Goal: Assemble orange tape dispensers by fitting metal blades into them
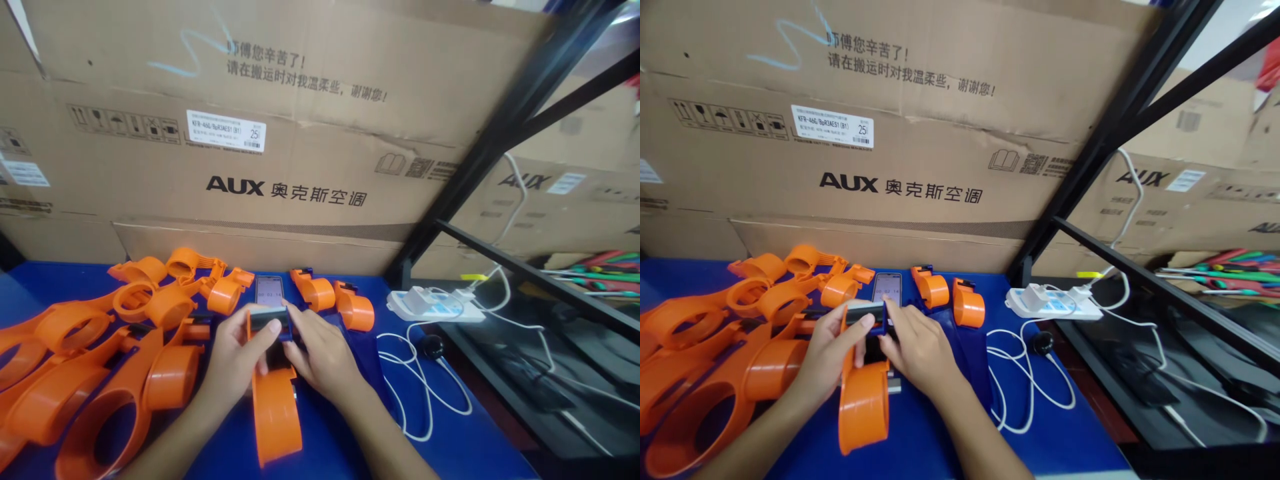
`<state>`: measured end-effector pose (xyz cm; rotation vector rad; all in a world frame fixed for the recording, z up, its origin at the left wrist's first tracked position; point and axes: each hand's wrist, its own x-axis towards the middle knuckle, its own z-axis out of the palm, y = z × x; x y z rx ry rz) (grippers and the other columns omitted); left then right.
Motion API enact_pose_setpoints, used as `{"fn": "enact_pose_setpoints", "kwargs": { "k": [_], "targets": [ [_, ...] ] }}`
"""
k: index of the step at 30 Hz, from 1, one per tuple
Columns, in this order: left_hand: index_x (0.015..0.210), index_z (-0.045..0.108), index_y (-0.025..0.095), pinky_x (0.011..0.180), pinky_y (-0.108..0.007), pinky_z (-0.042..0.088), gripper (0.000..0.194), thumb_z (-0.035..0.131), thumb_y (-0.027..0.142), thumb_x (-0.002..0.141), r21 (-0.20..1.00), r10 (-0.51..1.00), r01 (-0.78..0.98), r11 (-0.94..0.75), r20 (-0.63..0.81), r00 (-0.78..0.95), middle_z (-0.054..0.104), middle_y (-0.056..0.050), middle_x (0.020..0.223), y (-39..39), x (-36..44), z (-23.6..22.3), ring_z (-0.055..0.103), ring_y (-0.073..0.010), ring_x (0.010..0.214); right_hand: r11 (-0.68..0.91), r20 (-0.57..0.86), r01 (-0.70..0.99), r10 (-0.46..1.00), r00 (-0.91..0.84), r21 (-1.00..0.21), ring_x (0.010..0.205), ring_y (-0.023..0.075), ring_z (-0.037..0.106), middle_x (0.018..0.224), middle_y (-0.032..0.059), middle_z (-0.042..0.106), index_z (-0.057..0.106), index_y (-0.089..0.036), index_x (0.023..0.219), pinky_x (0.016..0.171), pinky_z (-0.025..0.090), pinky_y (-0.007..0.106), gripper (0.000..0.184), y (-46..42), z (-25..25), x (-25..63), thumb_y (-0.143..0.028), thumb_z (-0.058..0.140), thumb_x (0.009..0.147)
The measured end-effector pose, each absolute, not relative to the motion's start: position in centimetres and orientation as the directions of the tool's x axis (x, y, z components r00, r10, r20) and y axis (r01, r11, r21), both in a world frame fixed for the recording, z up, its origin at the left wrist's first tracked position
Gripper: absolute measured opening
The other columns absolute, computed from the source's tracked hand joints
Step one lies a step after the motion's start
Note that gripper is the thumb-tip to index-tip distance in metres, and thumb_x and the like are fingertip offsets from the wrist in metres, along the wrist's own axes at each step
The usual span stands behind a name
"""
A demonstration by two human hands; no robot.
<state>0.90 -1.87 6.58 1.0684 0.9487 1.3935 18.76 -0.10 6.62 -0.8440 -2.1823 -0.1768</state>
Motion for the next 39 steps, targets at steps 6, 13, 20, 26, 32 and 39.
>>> {"fn": "enact_pose_setpoints", "kwargs": {
  "k": [6,13,20,26,32,39],
  "targets": [
    [0.091,0.071,0.021,0.040,-0.022,0.034,0.024,0.080,0.042,0.082,0.963,0.990,-0.234,-0.130,0.140,0.023,0.055,0.005,0.051,-2.1,0.6,6.6,0.040,-0.0068,0.036,0.789,0.710,0.599,0.499,-0.497,-0.136,0.088,0.0258,0.074,0.108,0.0135,0.075,0.038,-0.016,0.156,0.078,0.064,0.039,0.061,-0.1,6.6,19.1,-0.021,0.051,0.096],
    [0.094,0.073,0.020,0.040,-0.022,0.032,0.027,0.080,0.042,0.081,0.961,0.991,-0.246,-0.124,0.133,0.021,0.052,0.006,0.046,-1.9,0.7,6.4,0.041,-0.0082,0.035,0.784,0.735,0.603,0.495,-0.464,-0.148,0.085,0.0261,0.075,0.098,0.0114,0.076,0.034,-0.013,0.157,0.076,0.065,0.038,0.063,-0.4,6.1,18.1,-0.016,0.047,0.095],
    [0.091,0.069,0.021,0.042,-0.022,0.033,0.024,0.078,0.042,0.085,0.958,0.991,-0.259,-0.123,0.134,0.025,0.047,0.008,0.043,-1.9,0.9,5.8,0.040,-0.0074,0.035,0.780,0.756,0.617,0.467,-0.459,-0.106,0.074,0.0249,0.072,0.088,0.0095,0.075,0.033,-0.012,0.157,0.070,0.064,0.037,0.061,-0.4,6.2,17.9,-0.015,0.045,0.097],
    [0.093,0.068,0.020,0.042,-0.021,0.032,0.025,0.078,0.042,0.085,0.952,0.991,-0.281,-0.119,0.133,0.031,0.048,0.008,0.043,-1.8,0.9,5.2,0.039,-0.0068,0.036,0.781,0.759,0.618,0.458,-0.462,-0.095,0.069,0.0233,0.069,0.084,0.0083,0.073,0.036,-0.010,0.155,0.067,0.062,0.036,0.056,-0.3,6.0,17.8,-0.016,0.043,0.099],
    [0.079,0.062,0.020,0.044,-0.021,0.034,0.031,0.080,0.045,0.083,0.884,0.998,-0.465,0.049,-0.028,0.052,0.044,0.008,0.040,-1.3,1.2,6.1,0.038,-0.0078,0.036,0.757,0.694,0.602,0.576,-0.433,-0.253,0.080,0.0231,0.071,0.094,0.0096,0.074,0.045,-0.015,0.153,0.074,0.063,0.037,0.050,0.0,6.4,18.0,-0.027,0.049,0.104],
    [0.066,0.053,0.019,0.046,-0.024,0.040,0.044,0.083,0.050,0.076,0.687,0.936,-0.640,0.346,-0.299,0.185,0.050,0.004,0.045,-1.0,1.2,6.3,0.046,-0.0112,0.041,0.764,0.696,0.601,0.565,-0.444,-0.237,0.086,0.0236,0.071,0.102,0.0112,0.076,0.053,-0.016,0.147,0.079,0.062,0.039,0.045,0.3,6.4,18.0,-0.021,0.050,0.103]
  ]
}}
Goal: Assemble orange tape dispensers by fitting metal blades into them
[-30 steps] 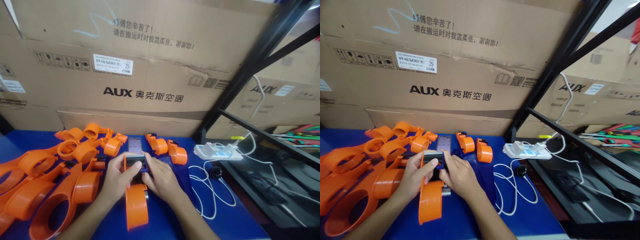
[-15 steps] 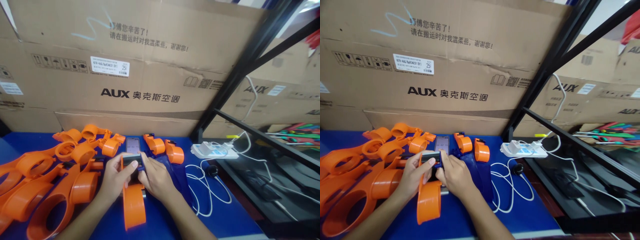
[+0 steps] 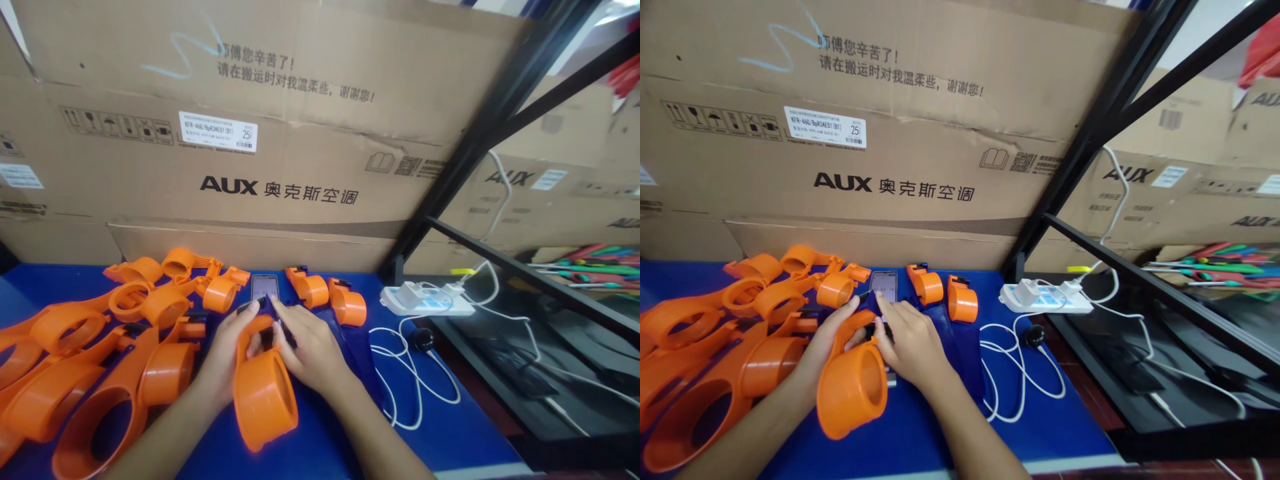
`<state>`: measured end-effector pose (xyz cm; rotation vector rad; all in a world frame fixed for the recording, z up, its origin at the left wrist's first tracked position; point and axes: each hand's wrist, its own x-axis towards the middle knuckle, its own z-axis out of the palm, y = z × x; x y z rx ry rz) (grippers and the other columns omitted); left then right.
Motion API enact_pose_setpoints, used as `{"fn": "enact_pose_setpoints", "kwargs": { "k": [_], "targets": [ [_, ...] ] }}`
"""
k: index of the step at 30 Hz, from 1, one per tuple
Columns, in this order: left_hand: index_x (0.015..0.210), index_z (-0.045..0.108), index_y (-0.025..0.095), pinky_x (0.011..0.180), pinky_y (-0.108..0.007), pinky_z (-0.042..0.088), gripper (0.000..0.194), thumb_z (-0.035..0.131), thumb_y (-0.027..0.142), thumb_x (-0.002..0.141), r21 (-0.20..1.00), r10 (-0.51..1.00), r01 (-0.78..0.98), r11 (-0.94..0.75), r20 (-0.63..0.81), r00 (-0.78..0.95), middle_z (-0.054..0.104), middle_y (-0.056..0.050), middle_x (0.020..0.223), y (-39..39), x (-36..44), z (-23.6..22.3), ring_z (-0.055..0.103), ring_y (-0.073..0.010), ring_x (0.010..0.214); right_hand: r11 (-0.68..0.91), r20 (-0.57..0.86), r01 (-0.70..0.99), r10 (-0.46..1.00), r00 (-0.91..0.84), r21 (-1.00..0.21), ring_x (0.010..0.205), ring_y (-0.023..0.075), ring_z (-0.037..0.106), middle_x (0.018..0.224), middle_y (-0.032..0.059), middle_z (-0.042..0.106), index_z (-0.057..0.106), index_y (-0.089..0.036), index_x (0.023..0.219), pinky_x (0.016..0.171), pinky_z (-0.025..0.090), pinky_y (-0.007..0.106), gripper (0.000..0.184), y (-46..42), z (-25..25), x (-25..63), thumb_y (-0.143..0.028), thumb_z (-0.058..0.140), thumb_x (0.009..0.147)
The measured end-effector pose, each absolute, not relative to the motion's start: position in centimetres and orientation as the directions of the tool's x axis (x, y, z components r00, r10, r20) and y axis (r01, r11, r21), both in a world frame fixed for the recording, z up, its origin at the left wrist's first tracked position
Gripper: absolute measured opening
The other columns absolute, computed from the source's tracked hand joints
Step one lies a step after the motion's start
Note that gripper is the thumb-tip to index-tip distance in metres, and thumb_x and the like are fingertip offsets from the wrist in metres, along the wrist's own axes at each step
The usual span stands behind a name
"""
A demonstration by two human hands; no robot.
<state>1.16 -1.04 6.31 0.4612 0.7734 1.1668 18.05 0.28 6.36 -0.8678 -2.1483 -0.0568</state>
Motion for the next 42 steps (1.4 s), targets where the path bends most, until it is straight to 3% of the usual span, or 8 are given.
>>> {"fn": "enact_pose_setpoints", "kwargs": {
  "k": [5,11,17,28,32,36,42],
  "targets": [
    [0.085,0.064,0.016,0.055,-0.025,0.050,0.035,0.089,0.038,0.073,0.626,0.928,-0.692,0.360,-0.314,0.199,0.066,-0.001,0.068,-1.1,1.3,6.4,0.063,-0.0151,0.058,0.731,0.723,0.665,0.541,-0.430,-0.152,0.084,0.0236,0.069,0.097,0.0127,0.075,0.059,-0.009,0.139,0.078,0.061,0.037,0.040,-0.1,6.0,17.5,-0.015,0.050,0.101],
    [0.072,0.059,0.015,0.047,-0.021,0.042,0.037,0.083,0.042,0.080,0.688,0.939,-0.641,0.341,-0.220,0.263,0.060,-0.001,0.057,-1.1,1.5,6.5,0.053,-0.0108,0.048,0.672,0.710,0.739,0.542,-0.450,-0.045,0.074,0.0222,0.065,0.091,0.0135,0.075,0.063,-0.004,0.130,0.069,0.058,0.035,0.034,-0.4,5.5,17.4,-0.013,0.048,0.101],
    [0.072,0.061,0.015,0.048,-0.020,0.040,0.037,0.082,0.044,0.081,0.741,0.945,-0.589,0.321,-0.214,0.246,0.061,-0.001,0.059,-1.0,1.4,6.3,0.052,-0.0100,0.049,0.645,0.667,0.764,0.561,-0.490,0.018,0.075,0.0220,0.065,0.091,0.0144,0.075,0.064,-0.003,0.128,0.070,0.059,0.034,0.032,-0.6,5.4,17.6,-0.013,0.046,0.103],
    [0.068,0.058,0.015,0.045,-0.020,0.035,0.040,0.078,0.046,0.085,0.765,0.943,-0.560,0.319,-0.198,0.266,0.059,-0.001,0.055,-1.2,1.4,6.5,0.047,-0.0083,0.044,0.594,0.685,0.802,0.561,-0.466,0.059,0.073,0.0210,0.065,0.088,0.0142,0.073,0.065,-0.002,0.124,0.067,0.059,0.033,0.030,-1.2,5.1,17.1,-0.016,0.045,0.105],
    [0.067,0.057,0.016,0.044,-0.020,0.033,0.042,0.079,0.047,0.084,0.791,0.956,-0.543,0.282,-0.184,0.229,0.057,0.000,0.052,-1.1,1.1,6.4,0.045,-0.0078,0.043,0.610,0.702,0.791,0.549,-0.454,0.034,0.072,0.0208,0.066,0.087,0.0136,0.072,0.064,-0.002,0.126,0.067,0.059,0.033,0.030,-1.0,4.9,17.0,-0.014,0.049,0.103],
    [0.072,0.058,0.018,0.044,-0.020,0.031,0.037,0.083,0.044,0.081,0.824,0.976,-0.526,0.210,-0.148,0.157,0.046,0.005,0.042,-1.3,1.0,6.5,0.038,-0.0071,0.038,0.684,0.742,0.729,0.507,-0.439,-0.037,0.074,0.0212,0.067,0.088,0.0128,0.073,0.063,-0.005,0.128,0.070,0.059,0.034,0.033,-0.5,5.3,17.3,-0.014,0.049,0.100],
    [0.081,0.061,0.020,0.042,-0.020,0.028,0.034,0.078,0.049,0.084,0.859,0.998,-0.509,0.061,-0.054,0.027,0.047,0.007,0.043,-1.6,1.2,6.8,0.037,-0.0068,0.035,0.761,0.727,0.615,0.540,-0.424,-0.207,0.078,0.0214,0.069,0.090,0.0106,0.073,0.061,-0.011,0.132,0.071,0.060,0.034,0.038,0.0,5.8,17.9,-0.033,0.060,0.101]
  ]
}}
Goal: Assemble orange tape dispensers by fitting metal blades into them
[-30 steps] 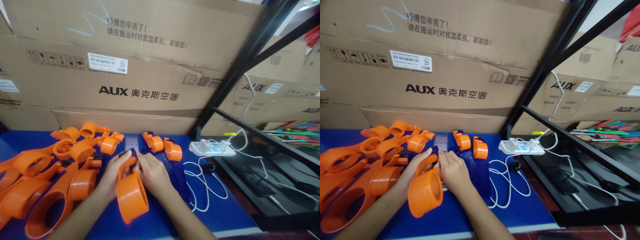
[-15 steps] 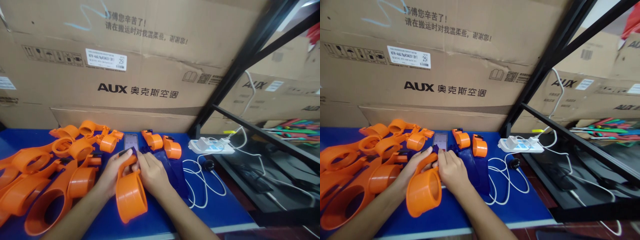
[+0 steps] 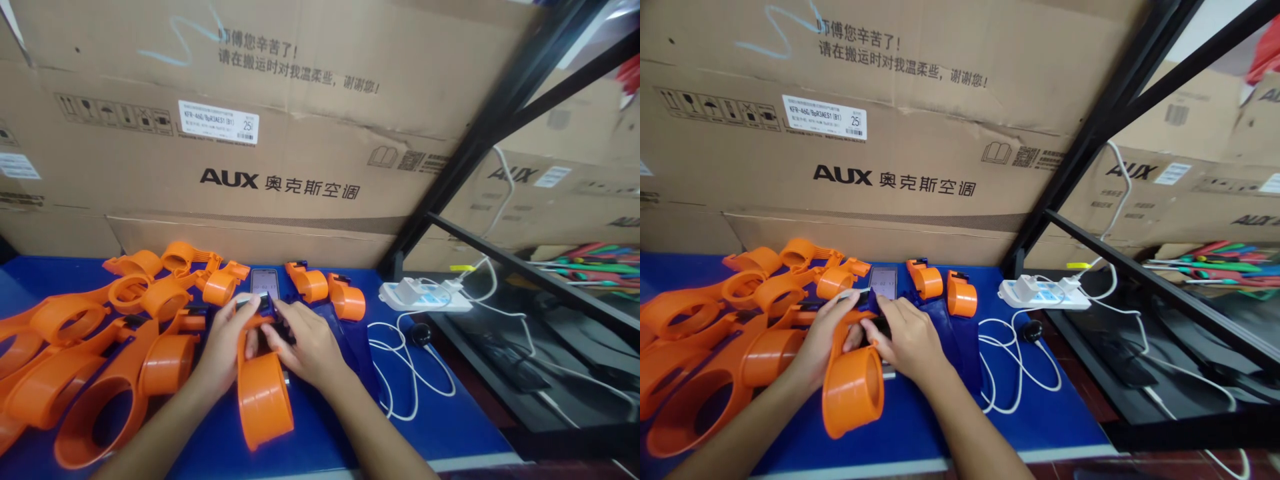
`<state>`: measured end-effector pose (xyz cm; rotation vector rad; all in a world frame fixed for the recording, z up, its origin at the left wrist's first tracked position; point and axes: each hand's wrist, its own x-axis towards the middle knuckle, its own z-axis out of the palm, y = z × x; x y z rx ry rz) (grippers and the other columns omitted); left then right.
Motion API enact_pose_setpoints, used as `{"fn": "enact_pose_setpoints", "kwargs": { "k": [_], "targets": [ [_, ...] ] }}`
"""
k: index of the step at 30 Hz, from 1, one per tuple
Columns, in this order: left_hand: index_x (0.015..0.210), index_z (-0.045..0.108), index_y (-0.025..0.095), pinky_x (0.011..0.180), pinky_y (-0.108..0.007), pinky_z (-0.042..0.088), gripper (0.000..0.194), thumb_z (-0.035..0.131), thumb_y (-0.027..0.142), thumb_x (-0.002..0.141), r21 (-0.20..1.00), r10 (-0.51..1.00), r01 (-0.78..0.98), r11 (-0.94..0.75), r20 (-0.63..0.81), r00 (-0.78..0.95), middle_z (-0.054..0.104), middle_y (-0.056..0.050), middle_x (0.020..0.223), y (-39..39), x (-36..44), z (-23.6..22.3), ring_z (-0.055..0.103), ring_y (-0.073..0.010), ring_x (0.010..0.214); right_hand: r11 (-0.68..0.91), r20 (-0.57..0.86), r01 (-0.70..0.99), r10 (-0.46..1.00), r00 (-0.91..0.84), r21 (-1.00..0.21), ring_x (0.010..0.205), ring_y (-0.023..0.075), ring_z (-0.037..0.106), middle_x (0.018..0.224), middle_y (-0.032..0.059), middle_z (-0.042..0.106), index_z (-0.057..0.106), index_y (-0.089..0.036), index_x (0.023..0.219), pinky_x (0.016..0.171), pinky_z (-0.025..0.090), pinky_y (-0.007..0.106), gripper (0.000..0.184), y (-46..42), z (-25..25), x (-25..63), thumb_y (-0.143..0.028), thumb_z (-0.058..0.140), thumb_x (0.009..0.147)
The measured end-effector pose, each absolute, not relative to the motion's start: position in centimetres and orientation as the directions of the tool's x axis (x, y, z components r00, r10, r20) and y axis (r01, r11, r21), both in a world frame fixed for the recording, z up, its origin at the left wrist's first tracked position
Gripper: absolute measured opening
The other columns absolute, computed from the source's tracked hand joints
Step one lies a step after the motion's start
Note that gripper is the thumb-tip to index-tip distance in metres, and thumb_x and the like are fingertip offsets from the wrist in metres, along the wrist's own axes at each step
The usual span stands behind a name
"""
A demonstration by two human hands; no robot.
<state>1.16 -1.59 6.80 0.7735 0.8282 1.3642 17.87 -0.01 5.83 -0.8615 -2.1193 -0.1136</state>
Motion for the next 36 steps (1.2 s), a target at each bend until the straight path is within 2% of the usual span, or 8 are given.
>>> {"fn": "enact_pose_setpoints", "kwargs": {
  "k": [3,6,12,19,25,29,33,36],
  "targets": [
    [0.085,0.063,0.020,0.041,-0.020,0.025,0.029,0.075,0.047,0.087,0.901,0.999,-0.433,0.024,-0.012,0.030,0.042,0.009,0.041,-1.4,0.8,6.6,0.034,-0.0064,0.034,0.778,0.715,0.550,0.567,-0.409,-0.302,0.076,0.0188,0.069,0.088,0.0076,0.073,0.063,-0.014,0.129,0.071,0.059,0.032,0.033,0.3,5.9,18.1,-0.033,0.061,0.102],
    [0.085,0.065,0.020,0.041,-0.021,0.023,0.028,0.073,0.047,0.089,0.938,0.998,-0.345,-0.027,0.042,0.036,0.040,0.008,0.040,-1.2,0.4,6.3,0.031,-0.0062,0.034,0.794,0.725,0.519,0.555,-0.407,-0.316,0.073,0.0177,0.067,0.087,0.0060,0.072,0.064,-0.016,0.127,0.068,0.058,0.031,0.032,0.4,6.1,18.3,-0.032,0.065,0.099],
    [0.094,0.072,0.019,0.040,-0.022,0.025,0.027,0.075,0.045,0.088,0.973,0.990,-0.200,-0.113,0.128,0.064,0.044,0.007,0.043,-1.3,0.3,5.9,0.037,-0.0075,0.034,0.774,0.733,0.588,0.539,-0.416,-0.235,0.067,0.0171,0.060,0.078,0.0038,0.067,0.065,-0.016,0.109,0.062,0.051,0.030,0.018,0.1,6.2,18.2,-0.020,0.055,0.094],
    [0.097,0.075,0.019,0.038,-0.022,0.023,0.027,0.078,0.044,0.086,0.969,0.992,-0.231,-0.089,0.108,0.070,0.046,0.006,0.040,-1.2,0.3,5.8,0.037,-0.0080,0.032,0.765,0.718,0.630,0.512,-0.472,-0.132,0.070,0.0198,0.060,0.079,0.0065,0.066,0.063,-0.016,0.100,0.065,0.051,0.032,0.015,-0.3,6.7,18.2,-0.019,0.049,0.096],
    [0.086,0.070,0.018,0.038,-0.022,0.023,0.027,0.079,0.045,0.084,0.948,0.983,-0.319,0.012,0.047,0.175,0.041,0.007,0.037,-1.4,0.2,6.4,0.032,-0.0067,0.031,0.753,0.718,0.532,0.608,-0.338,-0.388,0.068,0.0174,0.065,0.080,0.0047,0.069,0.065,-0.019,0.096,0.064,0.052,0.029,0.025,-0.1,7.3,18.8,-0.021,0.041,0.104],
    [0.082,0.064,0.020,0.040,-0.021,0.022,0.027,0.078,0.043,0.085,0.931,0.995,-0.365,0.008,0.030,0.099,0.039,0.009,0.038,-1.3,0.2,6.5,0.031,-0.0061,0.033,0.610,0.735,0.657,0.667,-0.124,-0.443,0.078,0.0214,0.067,0.088,0.0062,0.073,0.067,-0.019,0.103,0.074,0.053,0.034,0.016,1.0,7.5,19.7,-0.023,0.052,0.101],
    [0.077,0.057,0.021,0.041,-0.021,0.025,0.032,0.078,0.043,0.084,0.891,0.999,-0.451,0.043,-0.026,0.044,0.040,0.009,0.038,-1.1,0.3,6.4,0.031,-0.0061,0.034,0.443,0.731,0.834,0.678,-0.073,-0.327,0.089,0.0273,0.063,0.091,0.0088,0.073,0.069,-0.019,0.097,0.084,0.050,0.040,0.012,2.6,7.4,21.0,-0.021,0.057,0.095],
    [0.077,0.058,0.021,0.041,-0.021,0.025,0.033,0.079,0.044,0.083,0.891,0.997,-0.449,0.071,-0.049,0.059,0.041,0.008,0.037,-1.1,0.3,6.2,0.032,-0.0064,0.033,0.390,0.674,0.891,0.725,-0.142,-0.231,0.085,0.0273,0.060,0.086,0.0091,0.071,0.070,-0.020,0.092,0.076,0.048,0.037,0.012,3.4,7.0,21.6,-0.020,0.058,0.095]
  ]
}}
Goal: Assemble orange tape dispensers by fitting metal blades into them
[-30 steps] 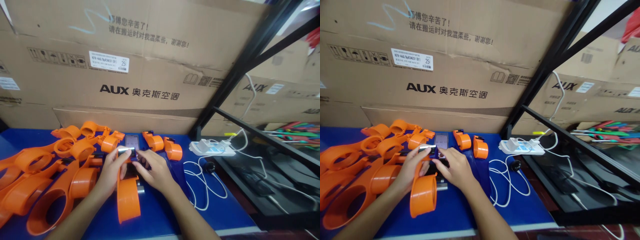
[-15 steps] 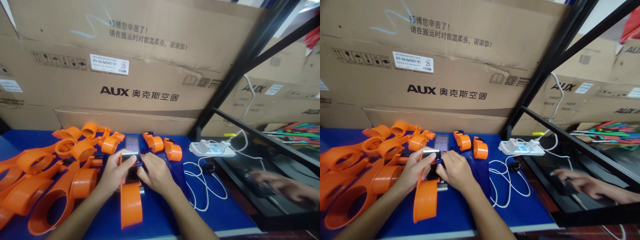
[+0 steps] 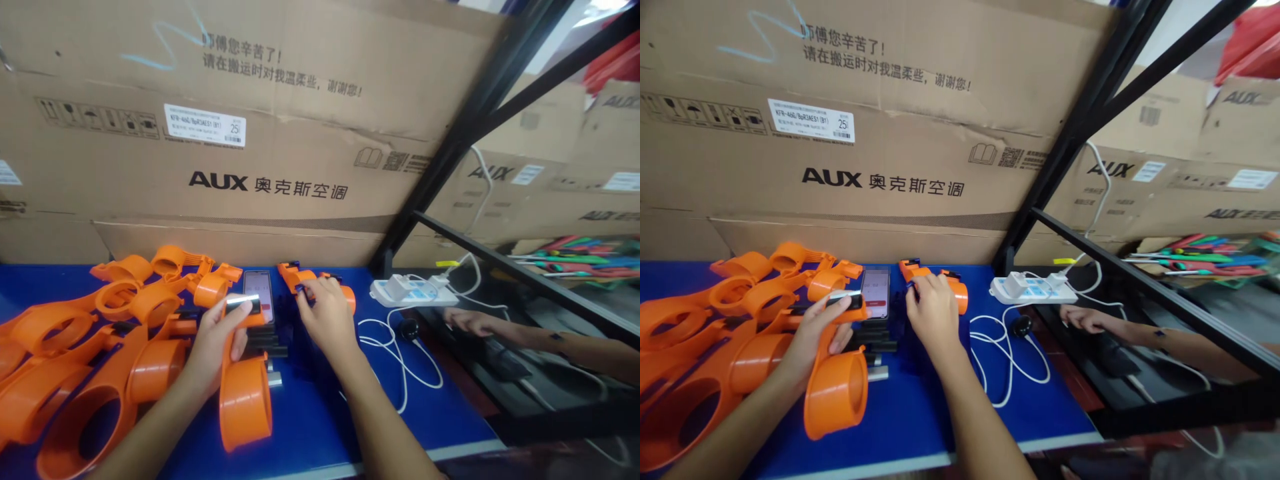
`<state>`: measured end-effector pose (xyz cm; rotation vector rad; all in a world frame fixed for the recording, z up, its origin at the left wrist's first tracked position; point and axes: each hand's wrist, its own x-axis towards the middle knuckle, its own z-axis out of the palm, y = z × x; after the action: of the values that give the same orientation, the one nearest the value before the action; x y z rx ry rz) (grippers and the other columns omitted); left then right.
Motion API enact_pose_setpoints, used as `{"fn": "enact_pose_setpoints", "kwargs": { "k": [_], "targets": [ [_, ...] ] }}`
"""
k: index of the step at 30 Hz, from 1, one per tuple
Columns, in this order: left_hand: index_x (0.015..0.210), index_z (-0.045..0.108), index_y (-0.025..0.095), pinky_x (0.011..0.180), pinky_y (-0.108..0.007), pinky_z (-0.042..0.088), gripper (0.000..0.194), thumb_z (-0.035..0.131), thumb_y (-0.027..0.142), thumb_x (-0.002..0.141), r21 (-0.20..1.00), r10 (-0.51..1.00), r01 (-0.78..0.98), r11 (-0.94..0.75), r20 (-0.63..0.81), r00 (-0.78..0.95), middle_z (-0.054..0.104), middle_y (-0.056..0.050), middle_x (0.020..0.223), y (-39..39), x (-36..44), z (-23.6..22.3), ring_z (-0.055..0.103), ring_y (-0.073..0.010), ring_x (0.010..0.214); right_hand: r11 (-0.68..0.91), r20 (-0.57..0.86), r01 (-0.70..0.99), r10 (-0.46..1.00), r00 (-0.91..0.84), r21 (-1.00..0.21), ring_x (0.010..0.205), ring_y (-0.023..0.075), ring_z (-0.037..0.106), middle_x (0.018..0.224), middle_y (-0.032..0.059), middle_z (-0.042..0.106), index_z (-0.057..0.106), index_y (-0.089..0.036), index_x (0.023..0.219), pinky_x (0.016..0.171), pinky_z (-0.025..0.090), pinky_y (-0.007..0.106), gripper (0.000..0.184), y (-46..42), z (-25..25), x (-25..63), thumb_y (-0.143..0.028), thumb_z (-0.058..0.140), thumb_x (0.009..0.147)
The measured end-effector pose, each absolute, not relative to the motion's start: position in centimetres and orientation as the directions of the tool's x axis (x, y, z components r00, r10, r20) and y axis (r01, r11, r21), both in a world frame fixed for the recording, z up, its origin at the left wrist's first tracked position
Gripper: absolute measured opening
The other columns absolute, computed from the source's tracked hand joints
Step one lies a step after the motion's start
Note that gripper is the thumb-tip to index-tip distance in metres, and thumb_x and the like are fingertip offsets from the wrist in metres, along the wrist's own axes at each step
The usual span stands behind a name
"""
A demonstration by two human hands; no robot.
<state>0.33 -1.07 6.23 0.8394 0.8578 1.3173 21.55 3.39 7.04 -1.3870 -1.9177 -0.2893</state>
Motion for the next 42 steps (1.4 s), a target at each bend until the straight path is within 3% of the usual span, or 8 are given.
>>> {"fn": "enact_pose_setpoints", "kwargs": {
  "k": [5,10,16,20,23,28,33,42],
  "targets": [
    [0.082,0.062,0.020,0.040,-0.022,0.025,0.030,0.081,0.044,0.081,0.893,0.995,-0.443,0.080,-0.047,0.084,0.044,0.008,0.038,-1.0,0.4,6.0,0.031,-0.0067,0.032,0.312,0.602,0.939,0.781,-0.165,-0.148,0.080,0.0266,0.061,0.081,0.0082,0.070,0.072,-0.021,0.107,0.067,0.045,0.034,0.015,4.0,6.3,21.2,-0.020,0.065,0.094],
    [0.083,0.063,0.020,0.042,-0.022,0.027,0.029,0.078,0.045,0.084,0.906,0.996,-0.420,0.061,-0.028,0.086,0.044,0.007,0.038,-1.3,0.5,6.2,0.033,-0.0072,0.034,0.303,0.615,0.952,0.756,-0.224,-0.026,0.086,0.0294,0.061,0.082,0.0110,0.071,0.072,-0.022,0.090,0.073,0.046,0.037,0.008,4.4,6.0,20.6,-0.019,0.065,0.093],
    [0.080,0.062,0.020,0.043,-0.021,0.028,0.030,0.078,0.044,0.085,0.909,0.997,-0.413,0.058,-0.031,0.072,0.044,0.007,0.039,-1.5,0.6,6.1,0.034,-0.0069,0.036,0.212,0.569,0.976,0.809,-0.147,-0.050,0.089,0.0325,0.059,0.080,0.0140,0.069,0.072,-0.017,0.099,0.075,0.044,0.040,0.014,4.1,6.4,20.1,-0.015,0.061,0.092],
    [0.078,0.059,0.021,0.043,-0.021,0.028,0.030,0.079,0.043,0.083,0.897,0.998,-0.439,0.057,-0.040,0.048,0.043,0.007,0.038,-1.4,0.6,6.2,0.034,-0.0072,0.036,0.427,0.557,0.903,0.760,-0.333,-0.043,0.096,0.0301,0.057,0.098,0.0130,0.069,0.073,-0.019,0.104,0.083,0.043,0.042,0.018,3.4,6.6,19.9,-0.019,0.059,0.094],
    [0.075,0.056,0.021,0.044,-0.021,0.028,0.032,0.078,0.043,0.084,0.896,0.998,-0.441,0.054,-0.052,0.017,0.044,0.007,0.038,-1.5,0.4,6.9,0.035,-0.0080,0.037,0.585,0.462,0.811,0.712,-0.529,0.028,0.106,0.0298,0.055,0.114,0.0128,0.066,0.073,-0.021,0.114,0.086,0.042,0.042,0.025,2.9,6.7,19.5,-0.018,0.059,0.094],
    [0.070,0.054,0.019,0.045,-0.021,0.034,0.037,0.072,0.047,0.086,0.859,0.997,-0.512,0.020,-0.056,-0.056,0.044,0.006,0.041,-1.8,-0.5,8.7,0.037,-0.0085,0.040,0.564,0.308,0.816,0.760,-0.573,0.127,0.102,0.0295,0.054,0.106,0.0141,0.067,0.073,-0.019,0.118,0.087,0.041,0.042,0.029,3.5,7.6,18.4,-0.016,0.054,0.096],
    [0.067,0.048,0.021,0.044,-0.022,0.035,0.042,0.072,0.052,0.083,0.822,0.989,-0.558,0.113,-0.145,-0.015,0.041,0.006,0.039,-1.3,-1.0,8.7,0.036,-0.0097,0.039,0.587,0.167,0.787,0.770,-0.616,0.191,0.104,0.0290,0.056,0.108,0.0153,0.070,0.077,-0.018,0.112,0.088,0.041,0.039,0.030,5.6,8.3,16.9,-0.010,0.055,0.094],
    [0.073,0.048,0.022,0.043,-0.023,0.030,0.036,0.072,0.046,0.087,0.831,0.996,-0.553,0.052,-0.082,-0.029,0.042,0.007,0.038,-1.2,-0.4,7.9,0.035,-0.0106,0.038,0.569,0.139,0.793,0.786,-0.602,0.220,0.107,0.0285,0.060,0.107,0.0158,0.074,0.078,-0.016,0.106,0.089,0.043,0.036,0.025,7.9,7.9,15.9,-0.014,0.054,0.097]
  ]
}}
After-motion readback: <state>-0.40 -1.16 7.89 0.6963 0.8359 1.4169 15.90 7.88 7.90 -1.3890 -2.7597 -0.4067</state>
